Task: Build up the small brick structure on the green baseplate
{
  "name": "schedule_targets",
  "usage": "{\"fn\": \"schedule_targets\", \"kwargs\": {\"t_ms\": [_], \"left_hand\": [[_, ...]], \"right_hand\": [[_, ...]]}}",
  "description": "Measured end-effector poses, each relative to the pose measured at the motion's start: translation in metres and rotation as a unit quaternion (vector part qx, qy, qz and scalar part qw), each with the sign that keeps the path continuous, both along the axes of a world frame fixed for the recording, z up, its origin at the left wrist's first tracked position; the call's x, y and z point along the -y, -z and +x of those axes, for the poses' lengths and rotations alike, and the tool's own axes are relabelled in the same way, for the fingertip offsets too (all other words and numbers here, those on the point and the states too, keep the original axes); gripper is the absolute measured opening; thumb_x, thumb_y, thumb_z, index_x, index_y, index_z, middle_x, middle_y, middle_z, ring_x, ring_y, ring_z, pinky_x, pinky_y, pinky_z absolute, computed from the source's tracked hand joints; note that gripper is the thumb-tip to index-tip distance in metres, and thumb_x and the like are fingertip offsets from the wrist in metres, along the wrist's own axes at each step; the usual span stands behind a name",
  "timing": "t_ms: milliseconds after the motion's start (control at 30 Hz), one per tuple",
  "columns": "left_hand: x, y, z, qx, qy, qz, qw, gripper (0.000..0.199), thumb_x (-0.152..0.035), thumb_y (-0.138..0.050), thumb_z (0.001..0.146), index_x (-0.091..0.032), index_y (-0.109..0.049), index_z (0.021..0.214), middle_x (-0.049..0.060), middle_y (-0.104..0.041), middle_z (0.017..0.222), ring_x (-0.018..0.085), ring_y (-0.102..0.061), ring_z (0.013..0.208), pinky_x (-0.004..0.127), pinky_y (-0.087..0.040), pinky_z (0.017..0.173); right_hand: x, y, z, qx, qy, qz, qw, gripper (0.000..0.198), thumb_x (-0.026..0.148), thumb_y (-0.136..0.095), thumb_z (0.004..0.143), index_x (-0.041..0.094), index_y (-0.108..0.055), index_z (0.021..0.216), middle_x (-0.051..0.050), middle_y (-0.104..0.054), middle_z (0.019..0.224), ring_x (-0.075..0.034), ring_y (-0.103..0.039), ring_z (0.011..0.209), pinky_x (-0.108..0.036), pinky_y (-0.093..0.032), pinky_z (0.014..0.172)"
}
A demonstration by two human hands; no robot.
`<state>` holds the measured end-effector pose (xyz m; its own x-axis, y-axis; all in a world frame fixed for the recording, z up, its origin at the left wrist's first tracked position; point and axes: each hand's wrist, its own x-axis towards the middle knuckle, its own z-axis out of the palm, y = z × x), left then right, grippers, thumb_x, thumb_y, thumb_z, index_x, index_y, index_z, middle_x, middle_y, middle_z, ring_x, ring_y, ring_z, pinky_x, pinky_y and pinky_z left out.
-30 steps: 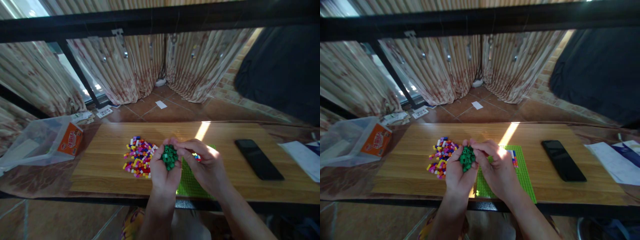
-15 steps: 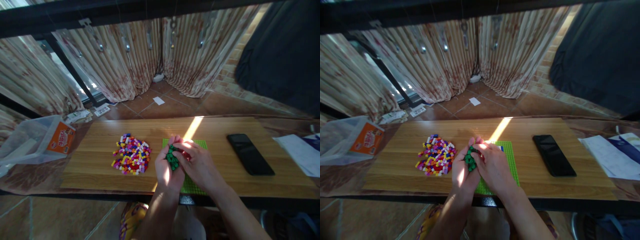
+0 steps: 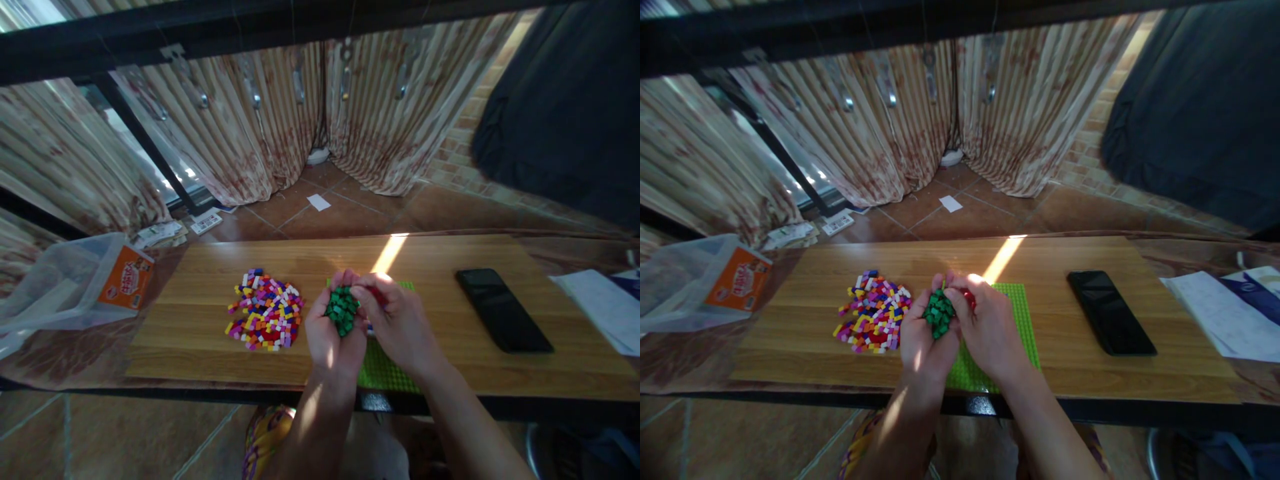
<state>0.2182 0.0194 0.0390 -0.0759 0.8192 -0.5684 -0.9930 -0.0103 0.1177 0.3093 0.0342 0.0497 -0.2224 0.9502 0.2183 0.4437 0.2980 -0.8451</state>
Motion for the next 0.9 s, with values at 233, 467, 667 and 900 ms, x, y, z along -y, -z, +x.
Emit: {"fn": "schedule_targets", "kwargs": {"t_ms": [233, 467, 667, 900], "left_hand": [[0.001, -0.007, -0.025, 0.019, -0.021, 0.015, 0.999, 0.028, -0.018, -0.040, 0.089, -0.011, -0.066, 0.080, 0.006, -0.069, 0.080, 0.015, -0.065, 0.077, 0.033, -0.054, 0.076], [0.005, -0.013, -0.040, -0.017, -0.025, 0.019, 0.999, 0.032, -0.017, -0.036, 0.091, -0.011, -0.064, 0.076, 0.006, -0.068, 0.077, 0.014, -0.064, 0.076, 0.033, -0.054, 0.075], [0.014, -0.018, -0.034, -0.019, 0.040, -0.019, 0.999, 0.029, -0.016, -0.038, 0.091, -0.010, -0.062, 0.074, 0.005, -0.064, 0.071, 0.013, -0.062, 0.070, 0.029, -0.053, 0.068], [0.018, -0.015, -0.032, -0.032, 0.074, -0.025, 0.996, 0.024, -0.015, -0.042, 0.088, -0.010, -0.060, 0.073, 0.004, -0.059, 0.072, 0.012, -0.059, 0.067, 0.027, -0.051, 0.064]], "right_hand": [[-0.025, 0.004, 0.028, -0.220, 0.153, -0.039, 0.963, 0.011, 0.028, -0.064, 0.074, 0.019, -0.064, 0.080, 0.000, -0.064, 0.067, -0.010, -0.057, 0.056, -0.025, -0.048, 0.055], [-0.035, 0.026, 0.054, -0.011, 0.129, -0.059, 0.990, 0.025, 0.028, -0.058, 0.076, 0.016, -0.072, 0.093, -0.008, -0.073, 0.081, -0.019, -0.066, 0.070, -0.033, -0.050, 0.065], [-0.035, 0.023, 0.051, 0.125, 0.087, -0.016, 0.988, 0.023, 0.021, -0.052, 0.079, 0.021, -0.074, 0.084, -0.005, -0.074, 0.083, -0.021, -0.068, 0.077, -0.034, -0.050, 0.070], [-0.034, 0.033, 0.050, 0.134, 0.054, -0.008, 0.990, 0.023, 0.020, -0.055, 0.079, 0.024, -0.074, 0.091, -0.004, -0.074, 0.095, -0.020, -0.068, 0.088, -0.036, -0.051, 0.082]]}}
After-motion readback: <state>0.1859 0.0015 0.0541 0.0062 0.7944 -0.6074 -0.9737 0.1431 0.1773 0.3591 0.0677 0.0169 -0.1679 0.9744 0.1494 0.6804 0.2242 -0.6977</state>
